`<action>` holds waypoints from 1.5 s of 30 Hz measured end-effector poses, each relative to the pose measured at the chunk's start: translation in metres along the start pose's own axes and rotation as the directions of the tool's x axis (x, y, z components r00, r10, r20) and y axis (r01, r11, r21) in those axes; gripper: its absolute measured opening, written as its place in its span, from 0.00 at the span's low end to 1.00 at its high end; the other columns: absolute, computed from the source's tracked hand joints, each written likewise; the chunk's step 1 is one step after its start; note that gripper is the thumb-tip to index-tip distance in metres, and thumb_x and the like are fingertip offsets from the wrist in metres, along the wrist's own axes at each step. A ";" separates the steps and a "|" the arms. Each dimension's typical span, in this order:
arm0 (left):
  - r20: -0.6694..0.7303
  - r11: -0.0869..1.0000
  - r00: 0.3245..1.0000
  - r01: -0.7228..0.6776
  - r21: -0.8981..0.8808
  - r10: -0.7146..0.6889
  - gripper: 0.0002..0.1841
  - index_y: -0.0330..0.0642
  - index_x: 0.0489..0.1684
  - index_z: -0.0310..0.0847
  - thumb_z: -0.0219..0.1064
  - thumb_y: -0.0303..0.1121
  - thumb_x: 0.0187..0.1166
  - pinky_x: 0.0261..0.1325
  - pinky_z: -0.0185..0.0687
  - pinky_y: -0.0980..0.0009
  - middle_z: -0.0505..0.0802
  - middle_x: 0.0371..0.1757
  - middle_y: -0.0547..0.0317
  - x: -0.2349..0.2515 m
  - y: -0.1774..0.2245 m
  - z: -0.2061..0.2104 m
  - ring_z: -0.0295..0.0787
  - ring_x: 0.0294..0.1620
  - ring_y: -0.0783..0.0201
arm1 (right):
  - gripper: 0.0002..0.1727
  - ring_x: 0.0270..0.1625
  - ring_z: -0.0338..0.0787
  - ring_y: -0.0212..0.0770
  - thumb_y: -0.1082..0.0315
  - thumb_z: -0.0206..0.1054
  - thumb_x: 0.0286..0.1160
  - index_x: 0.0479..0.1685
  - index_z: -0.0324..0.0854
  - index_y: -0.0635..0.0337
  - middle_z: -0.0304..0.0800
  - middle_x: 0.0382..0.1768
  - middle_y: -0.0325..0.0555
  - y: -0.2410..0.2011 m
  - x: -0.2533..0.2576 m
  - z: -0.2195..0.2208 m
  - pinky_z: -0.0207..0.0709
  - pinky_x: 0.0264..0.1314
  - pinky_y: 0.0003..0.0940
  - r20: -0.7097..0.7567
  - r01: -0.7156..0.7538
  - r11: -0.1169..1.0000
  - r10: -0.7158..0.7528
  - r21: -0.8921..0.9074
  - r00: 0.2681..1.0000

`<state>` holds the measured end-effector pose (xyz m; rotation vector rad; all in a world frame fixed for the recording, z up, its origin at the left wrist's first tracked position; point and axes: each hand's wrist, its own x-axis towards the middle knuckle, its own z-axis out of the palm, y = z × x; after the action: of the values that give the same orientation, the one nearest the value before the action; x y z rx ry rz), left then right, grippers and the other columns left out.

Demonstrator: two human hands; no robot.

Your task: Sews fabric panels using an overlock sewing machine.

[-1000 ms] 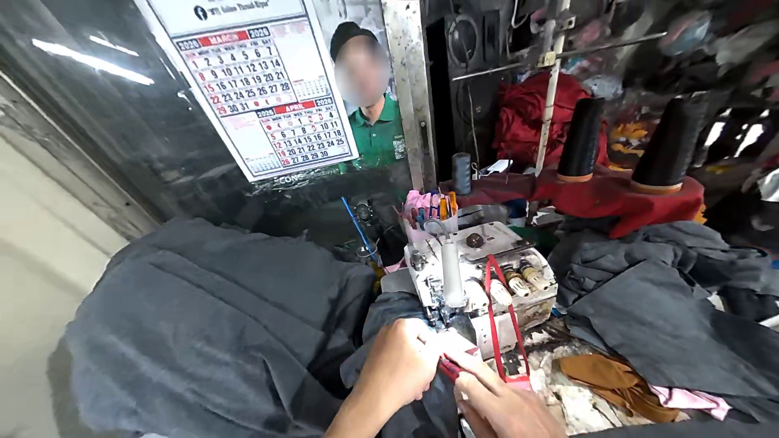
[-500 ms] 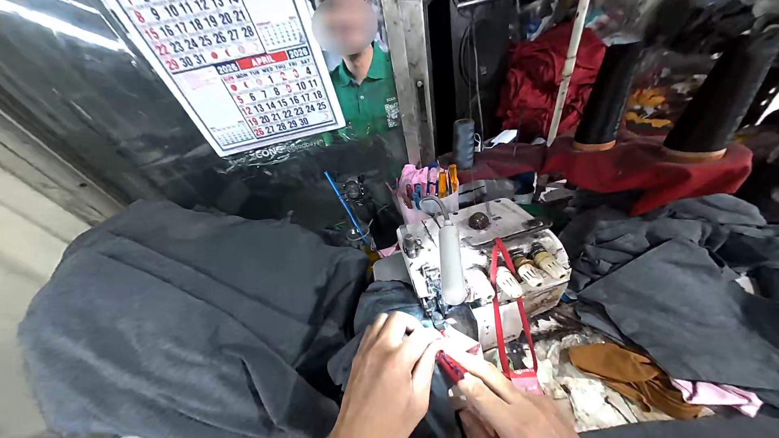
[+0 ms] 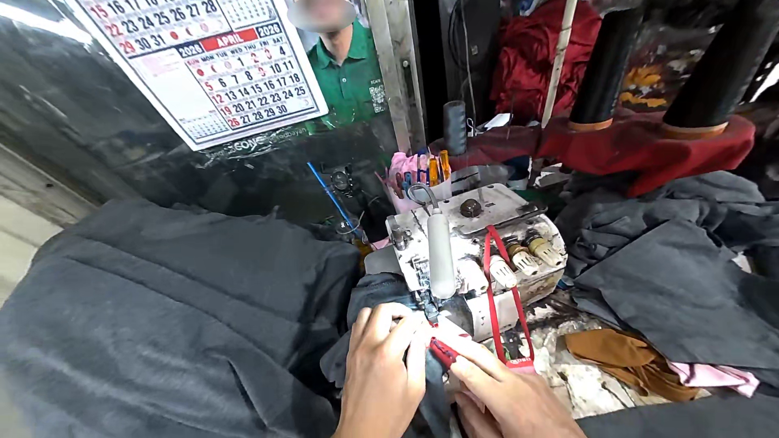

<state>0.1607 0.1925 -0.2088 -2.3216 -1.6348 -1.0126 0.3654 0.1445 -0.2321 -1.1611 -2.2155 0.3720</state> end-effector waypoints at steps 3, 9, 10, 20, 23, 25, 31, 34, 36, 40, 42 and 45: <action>-0.003 1.000 1.000 0.008 0.009 -0.008 0.12 0.63 0.44 0.97 0.63 0.43 0.80 0.60 0.81 0.65 0.92 0.51 0.75 0.001 0.002 0.001 0.84 0.58 0.67 | 0.17 0.48 0.95 0.40 0.60 0.62 0.84 0.68 0.83 0.47 0.79 0.80 0.40 0.004 0.003 0.001 0.89 0.34 0.43 -0.023 0.017 1.000 -0.017 0.017 1.000; 0.011 1.000 1.000 0.001 -0.008 -0.001 0.13 0.64 0.49 0.95 0.62 0.48 0.82 0.63 0.81 0.63 0.91 0.55 0.72 -0.002 -0.001 -0.001 0.84 0.61 0.67 | 0.13 0.50 0.96 0.40 0.60 0.63 0.84 0.60 0.85 0.49 0.73 0.85 0.40 0.006 -0.003 0.002 0.91 0.38 0.43 -0.045 0.021 0.997 -0.018 0.075 0.999; -0.007 1.000 1.000 -0.006 -0.029 0.006 0.12 0.65 0.50 0.94 0.63 0.47 0.81 0.64 0.82 0.63 0.91 0.56 0.71 -0.006 0.000 -0.003 0.84 0.62 0.67 | 0.13 0.50 0.95 0.41 0.60 0.64 0.83 0.59 0.85 0.50 0.69 0.87 0.44 0.004 -0.005 0.002 0.91 0.38 0.43 -0.057 0.004 0.996 0.002 0.090 0.998; 0.042 0.997 0.997 -0.069 -0.024 0.070 0.14 0.70 0.58 0.93 0.63 0.46 0.82 0.66 0.78 0.57 0.91 0.59 0.70 -0.018 0.002 -0.014 0.82 0.66 0.62 | 0.20 0.34 0.89 0.48 0.55 0.63 0.83 0.71 0.82 0.45 0.85 0.46 0.51 -0.020 -0.013 -0.004 0.83 0.27 0.46 -0.013 -0.202 0.976 0.202 -0.075 0.979; 0.028 0.997 0.997 -0.071 -0.026 0.071 0.14 0.72 0.57 0.93 0.62 0.46 0.82 0.64 0.77 0.55 0.90 0.59 0.71 -0.012 -0.010 -0.007 0.82 0.65 0.62 | 0.22 0.35 0.93 0.52 0.55 0.62 0.85 0.74 0.80 0.49 0.90 0.44 0.52 -0.028 -0.006 -0.009 0.85 0.31 0.52 0.061 -0.261 0.963 0.265 -0.066 0.962; 0.042 0.997 0.997 -0.057 -0.061 0.060 0.13 0.74 0.53 0.94 0.61 0.49 0.82 0.64 0.76 0.51 0.89 0.62 0.70 0.003 -0.029 -0.003 0.81 0.68 0.61 | 0.26 0.38 0.95 0.56 0.53 0.58 0.87 0.82 0.74 0.49 0.94 0.43 0.53 -0.035 0.004 -0.014 0.86 0.37 0.58 0.165 -0.300 0.951 0.308 -0.072 0.937; 0.263 0.904 0.957 0.219 -0.367 -0.125 0.14 0.68 0.55 0.91 0.61 0.53 0.84 0.87 0.65 0.52 0.74 0.87 0.64 0.044 -0.083 0.011 0.64 0.89 0.61 | 0.37 0.45 0.94 0.59 0.38 0.40 0.91 0.95 0.55 0.45 0.94 0.38 0.53 -0.057 0.051 -0.015 0.83 0.48 0.62 0.390 -0.347 0.937 0.339 -0.052 0.856; 0.130 0.947 0.971 0.224 -0.230 -0.198 0.14 0.59 0.53 0.92 0.61 0.47 0.83 0.69 0.84 0.62 0.93 0.58 0.68 0.021 -0.079 -0.004 0.87 0.65 0.69 | 0.36 0.45 0.93 0.58 0.38 0.37 0.91 0.91 0.60 0.45 0.93 0.38 0.51 -0.057 0.047 -0.006 0.83 0.46 0.63 0.396 -0.304 0.951 0.260 0.052 0.881; 0.000 0.984 0.994 0.112 -0.142 -0.113 0.09 0.49 0.42 0.94 0.67 0.37 0.75 0.52 0.90 0.65 0.92 0.45 0.59 -0.012 -0.058 -0.023 0.90 0.49 0.66 | 0.29 0.46 0.94 0.52 0.42 0.45 0.92 0.77 0.74 0.48 0.93 0.42 0.49 -0.052 0.025 0.002 0.85 0.46 0.60 0.281 -0.282 0.932 0.214 0.228 0.936; 0.069 0.969 0.996 -0.045 -0.242 0.064 0.09 0.53 0.45 0.97 0.72 0.33 0.74 0.51 0.86 0.62 0.92 0.42 0.58 -0.061 0.017 -0.025 0.88 0.47 0.61 | 0.06 0.36 0.95 0.39 0.71 0.73 0.75 0.43 0.85 0.63 0.95 0.35 0.45 -0.024 -0.007 0.031 0.93 0.41 0.39 -0.282 -0.192 0.632 0.570 0.751 0.772; 0.145 0.926 0.978 -0.087 -0.368 0.150 0.10 0.54 0.47 0.96 0.70 0.32 0.75 0.58 0.83 0.62 0.93 0.49 0.58 -0.058 0.034 -0.025 0.87 0.54 0.62 | 0.11 0.38 0.94 0.42 0.80 0.73 0.71 0.49 0.81 0.71 0.94 0.38 0.52 -0.018 -0.002 0.035 0.91 0.42 0.36 -0.376 -0.044 0.492 0.718 0.870 0.586; 0.060 0.824 0.993 -0.054 -0.563 0.106 0.07 0.49 0.38 0.95 0.71 0.27 0.73 0.53 0.89 0.69 0.92 0.48 0.58 -0.039 0.008 -0.063 0.89 0.50 0.67 | 0.17 0.42 0.92 0.40 0.76 0.71 0.75 0.59 0.73 0.70 0.91 0.43 0.50 -0.039 -0.011 0.017 0.90 0.45 0.37 -0.434 0.065 0.600 0.494 0.797 0.754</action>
<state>0.1318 0.1293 -0.1809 -2.8006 -1.3791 -1.5675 0.3343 0.1132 -0.2296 -0.8678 -1.0732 0.8273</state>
